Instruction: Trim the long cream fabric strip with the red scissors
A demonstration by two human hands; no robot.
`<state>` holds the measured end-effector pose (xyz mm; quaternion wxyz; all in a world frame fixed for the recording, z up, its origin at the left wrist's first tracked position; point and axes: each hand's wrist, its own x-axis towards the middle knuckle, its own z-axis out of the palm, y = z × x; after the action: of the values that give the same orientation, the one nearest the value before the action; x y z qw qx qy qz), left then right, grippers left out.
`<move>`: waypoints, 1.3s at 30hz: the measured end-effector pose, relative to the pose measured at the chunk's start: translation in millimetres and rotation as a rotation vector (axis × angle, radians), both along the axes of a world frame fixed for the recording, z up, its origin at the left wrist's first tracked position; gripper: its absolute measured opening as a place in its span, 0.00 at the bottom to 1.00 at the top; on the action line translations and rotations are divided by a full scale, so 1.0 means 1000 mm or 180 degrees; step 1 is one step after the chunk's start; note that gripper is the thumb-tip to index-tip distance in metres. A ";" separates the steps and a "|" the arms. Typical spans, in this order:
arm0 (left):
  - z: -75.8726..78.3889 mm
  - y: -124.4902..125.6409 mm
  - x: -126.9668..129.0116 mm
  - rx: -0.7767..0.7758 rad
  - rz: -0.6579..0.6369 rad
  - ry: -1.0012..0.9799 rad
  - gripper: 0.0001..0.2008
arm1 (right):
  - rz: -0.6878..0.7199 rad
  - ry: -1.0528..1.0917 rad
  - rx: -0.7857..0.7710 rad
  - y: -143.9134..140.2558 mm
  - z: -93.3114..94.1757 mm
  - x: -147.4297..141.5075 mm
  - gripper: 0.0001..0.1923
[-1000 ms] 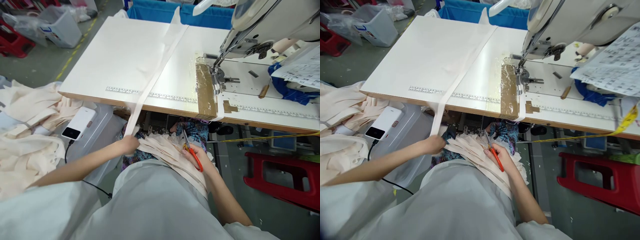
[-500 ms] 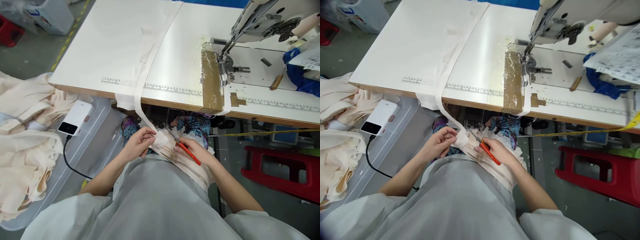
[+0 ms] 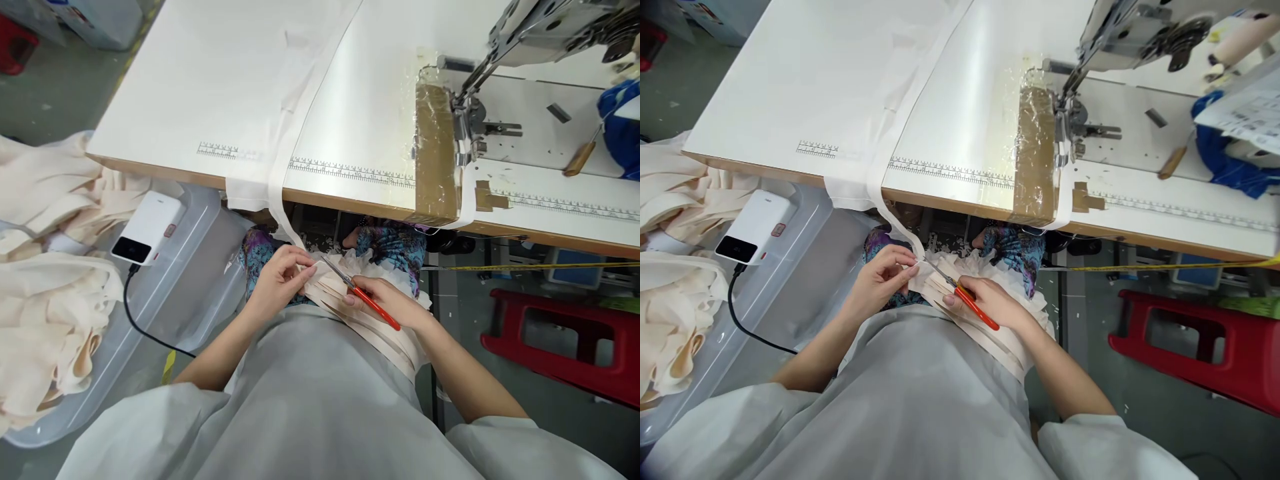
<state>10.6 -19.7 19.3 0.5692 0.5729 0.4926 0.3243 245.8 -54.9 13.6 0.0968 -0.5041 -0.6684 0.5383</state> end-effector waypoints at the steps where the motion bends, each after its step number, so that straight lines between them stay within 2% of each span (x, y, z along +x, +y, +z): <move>1: 0.000 0.000 0.000 0.0328 0.0092 0.0122 0.12 | 0.0017 0.0003 0.0000 0.000 -0.001 0.000 0.27; 2: 0.000 0.000 -0.001 0.0531 0.0162 0.0197 0.11 | 0.0015 0.0000 -0.0005 0.000 -0.001 0.000 0.27; 3: 0.000 0.000 -0.001 0.0530 0.0172 0.0204 0.11 | -0.0007 -0.0007 -0.0013 0.000 -0.001 0.000 0.27; 4: 0.002 0.000 -0.002 0.0340 0.0131 0.0119 0.12 | -0.0039 -0.0015 -0.0016 0.001 0.000 0.000 0.27; 7: 0.005 0.001 -0.002 -0.0755 -0.0175 -0.0378 0.15 | -0.0085 -0.0072 -0.0018 0.005 0.003 0.001 0.28; 9: 0.006 0.002 -0.001 -0.1285 -0.0287 -0.0626 0.19 | -0.0002 -0.0107 -0.0035 0.008 0.004 0.001 0.28; 13: 0.004 0.005 0.000 -0.1656 -0.0329 -0.0798 0.20 | 0.0264 -0.0053 -0.0132 0.013 0.002 0.002 0.27; 20: -0.004 0.007 -0.004 -0.1888 -0.0227 -0.0726 0.20 | 0.0439 -0.0002 -0.0367 0.017 0.002 0.000 0.27; 25: -0.005 0.005 -0.004 -0.1846 -0.0225 -0.0728 0.20 | 0.0431 0.0012 -0.0496 0.017 0.003 -0.002 0.27; 39: -0.006 0.003 -0.004 -0.1764 -0.0214 -0.0785 0.19 | 0.0442 -0.0531 0.0151 0.011 0.004 -0.001 0.29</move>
<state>7.0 -16.2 13.6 0.7697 0.3681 0.4702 0.2257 244.3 -43.8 17.7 0.0151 -0.4972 -0.7200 0.4839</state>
